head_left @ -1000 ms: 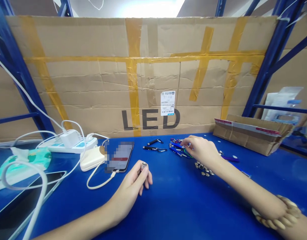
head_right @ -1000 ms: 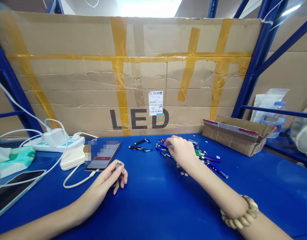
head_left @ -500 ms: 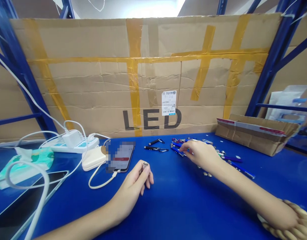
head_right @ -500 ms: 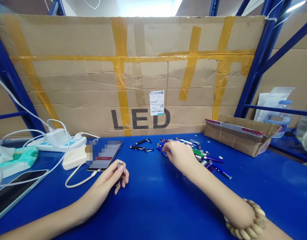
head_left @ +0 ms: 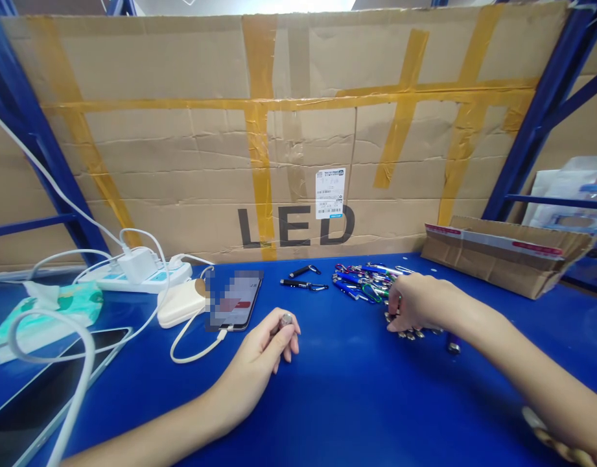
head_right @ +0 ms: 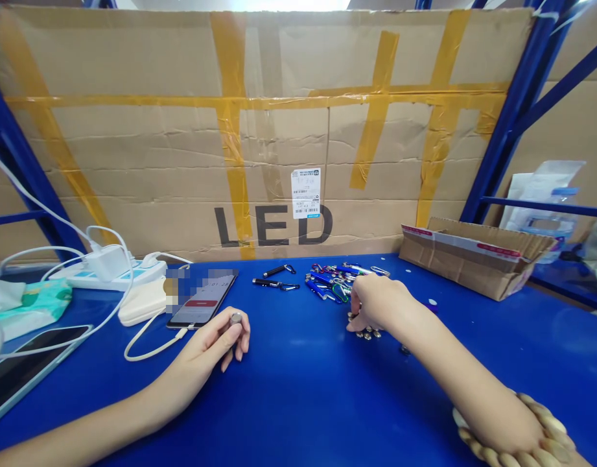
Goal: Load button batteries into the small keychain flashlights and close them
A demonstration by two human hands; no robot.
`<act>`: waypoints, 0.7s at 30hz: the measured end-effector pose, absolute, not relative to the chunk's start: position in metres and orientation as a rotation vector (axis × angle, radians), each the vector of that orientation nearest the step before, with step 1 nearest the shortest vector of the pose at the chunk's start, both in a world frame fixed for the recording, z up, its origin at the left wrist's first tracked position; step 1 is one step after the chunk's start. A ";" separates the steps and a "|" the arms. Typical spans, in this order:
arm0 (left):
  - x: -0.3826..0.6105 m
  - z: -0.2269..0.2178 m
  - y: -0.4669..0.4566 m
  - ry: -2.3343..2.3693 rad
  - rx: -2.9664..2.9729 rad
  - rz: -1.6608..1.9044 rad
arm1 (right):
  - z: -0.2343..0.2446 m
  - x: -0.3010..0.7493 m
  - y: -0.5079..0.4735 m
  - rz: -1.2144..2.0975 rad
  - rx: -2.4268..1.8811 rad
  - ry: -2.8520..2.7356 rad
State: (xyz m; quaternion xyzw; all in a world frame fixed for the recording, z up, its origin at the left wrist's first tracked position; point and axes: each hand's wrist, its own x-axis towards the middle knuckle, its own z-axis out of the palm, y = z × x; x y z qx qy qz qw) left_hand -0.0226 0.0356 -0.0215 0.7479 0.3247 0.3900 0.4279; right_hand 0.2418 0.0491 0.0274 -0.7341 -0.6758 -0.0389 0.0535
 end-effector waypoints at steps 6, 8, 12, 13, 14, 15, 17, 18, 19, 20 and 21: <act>-0.023 -0.022 0.036 0.826 1.883 0.950 | 0.021 0.243 0.056 0.065 -2.221 -2.062; -0.023 -0.021 0.035 0.833 1.896 0.935 | 0.021 0.241 0.056 -0.001 -2.183 -2.088; -0.023 -0.018 0.033 0.843 1.912 0.924 | 0.021 0.236 0.057 -0.125 -2.051 -2.108; -0.022 -0.017 0.032 0.841 1.914 0.925 | 0.021 0.235 0.057 -0.179 -2.000 -2.104; -0.022 -0.017 0.031 0.840 1.915 0.924 | 0.021 0.233 0.057 -0.225 -1.938 -2.098; -0.022 -0.016 0.031 0.840 1.916 0.918 | 0.020 0.230 0.057 -0.251 -1.876 -2.090; -0.022 -0.016 0.030 0.846 1.918 0.903 | 0.019 0.222 0.057 -0.229 -1.731 -2.097; -0.022 -0.016 0.029 0.849 1.920 0.897 | 0.017 0.216 0.057 -0.198 -1.650 -2.114; -0.022 -0.016 0.029 0.849 1.923 0.893 | 0.015 0.210 0.056 -0.162 -1.571 -2.142; -0.022 -0.016 0.030 0.845 1.925 0.893 | 0.011 0.205 0.056 -0.128 -1.494 -2.174; -0.022 -0.016 0.030 0.840 1.925 0.896 | 0.006 0.199 0.056 -0.096 -1.429 -2.205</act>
